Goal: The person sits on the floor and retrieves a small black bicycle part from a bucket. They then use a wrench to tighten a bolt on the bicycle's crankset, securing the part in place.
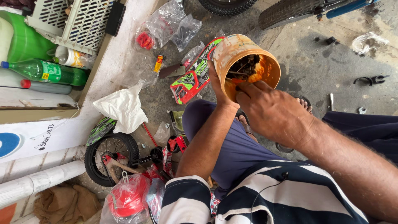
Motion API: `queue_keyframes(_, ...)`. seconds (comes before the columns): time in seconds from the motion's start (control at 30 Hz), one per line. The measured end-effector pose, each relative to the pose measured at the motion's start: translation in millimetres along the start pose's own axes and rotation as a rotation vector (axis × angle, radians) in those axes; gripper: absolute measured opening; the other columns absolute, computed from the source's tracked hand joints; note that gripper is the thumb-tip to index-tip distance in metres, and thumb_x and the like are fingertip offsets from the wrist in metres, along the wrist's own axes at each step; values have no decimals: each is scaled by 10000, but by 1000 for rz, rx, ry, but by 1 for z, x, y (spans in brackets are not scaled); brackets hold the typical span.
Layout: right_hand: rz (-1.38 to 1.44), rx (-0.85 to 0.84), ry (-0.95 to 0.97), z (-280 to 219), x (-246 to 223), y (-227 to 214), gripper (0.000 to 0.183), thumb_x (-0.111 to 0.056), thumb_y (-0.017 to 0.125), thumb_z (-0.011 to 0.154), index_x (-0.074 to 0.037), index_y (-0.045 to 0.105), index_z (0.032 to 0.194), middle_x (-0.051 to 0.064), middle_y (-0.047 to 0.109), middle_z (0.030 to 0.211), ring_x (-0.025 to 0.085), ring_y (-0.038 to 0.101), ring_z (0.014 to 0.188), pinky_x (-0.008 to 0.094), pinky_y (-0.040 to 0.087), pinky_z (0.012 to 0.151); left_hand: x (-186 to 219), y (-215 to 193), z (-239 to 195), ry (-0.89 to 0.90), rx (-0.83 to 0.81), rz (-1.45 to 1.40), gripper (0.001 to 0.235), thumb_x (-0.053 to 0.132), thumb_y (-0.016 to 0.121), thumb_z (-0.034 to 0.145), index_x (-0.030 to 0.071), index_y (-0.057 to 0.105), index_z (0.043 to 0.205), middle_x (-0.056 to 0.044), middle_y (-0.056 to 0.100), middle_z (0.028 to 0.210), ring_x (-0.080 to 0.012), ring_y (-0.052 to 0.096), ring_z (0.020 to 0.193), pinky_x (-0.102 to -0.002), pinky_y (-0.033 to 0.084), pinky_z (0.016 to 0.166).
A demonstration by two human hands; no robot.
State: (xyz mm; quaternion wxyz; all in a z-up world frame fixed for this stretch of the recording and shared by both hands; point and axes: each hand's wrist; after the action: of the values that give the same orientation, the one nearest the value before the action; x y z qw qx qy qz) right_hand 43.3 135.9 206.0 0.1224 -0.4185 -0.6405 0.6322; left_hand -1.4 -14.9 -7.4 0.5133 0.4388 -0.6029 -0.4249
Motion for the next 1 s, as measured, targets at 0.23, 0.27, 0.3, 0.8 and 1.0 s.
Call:
queue_keyframes(0.23,-24,128,-3,4,2,-3,322,-47,556,830,29,622,1136,215,668,1131,344,686,1024,440,617,804,-3,6,-3,-19,34,71,802,743,341,1099,59,528,1472,-124,635,1346,-281,632,1203,-442,518,1058)
queue_keyframes(0.27,-34,176,-16,7,4,-3,345,-45,560,819,31,630,1148,218,676,1126,353,689,1014,443,616,795,-3,8,-4,-27,50,86,803,747,340,1084,68,524,1471,-124,630,1349,-287,627,1209,-444,514,1061)
queue_keyframes(0.3,-82,-3,54,13,7,-4,301,-82,525,899,16,637,1160,210,682,1142,329,706,1009,433,617,823,-3,9,-3,-41,44,82,800,744,339,1086,70,522,1475,-123,624,1367,-285,617,1233,-446,504,1080)
queue_keyframes(0.8,-314,-60,285,91,43,40,529,-262,691,854,-110,607,1354,149,625,1347,334,634,1188,512,551,868,-12,10,-2,-13,104,190,776,734,354,1076,75,533,1444,-100,601,1404,-256,554,1319,-439,437,1132)
queue_keyframes(1.0,-214,153,239,93,63,64,350,-273,620,930,-113,700,1231,137,694,1278,314,656,1196,468,539,921,-15,7,-3,9,34,149,704,671,365,1125,72,528,1457,-87,602,1408,-235,555,1327,-415,434,1153)
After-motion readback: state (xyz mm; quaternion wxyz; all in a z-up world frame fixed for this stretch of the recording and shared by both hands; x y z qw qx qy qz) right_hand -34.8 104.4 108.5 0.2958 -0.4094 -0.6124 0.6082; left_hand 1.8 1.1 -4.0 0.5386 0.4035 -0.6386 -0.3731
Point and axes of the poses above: each hand's wrist, its own z-axis towards the middle knuckle, its own y-axis out of the palm, x = y × z
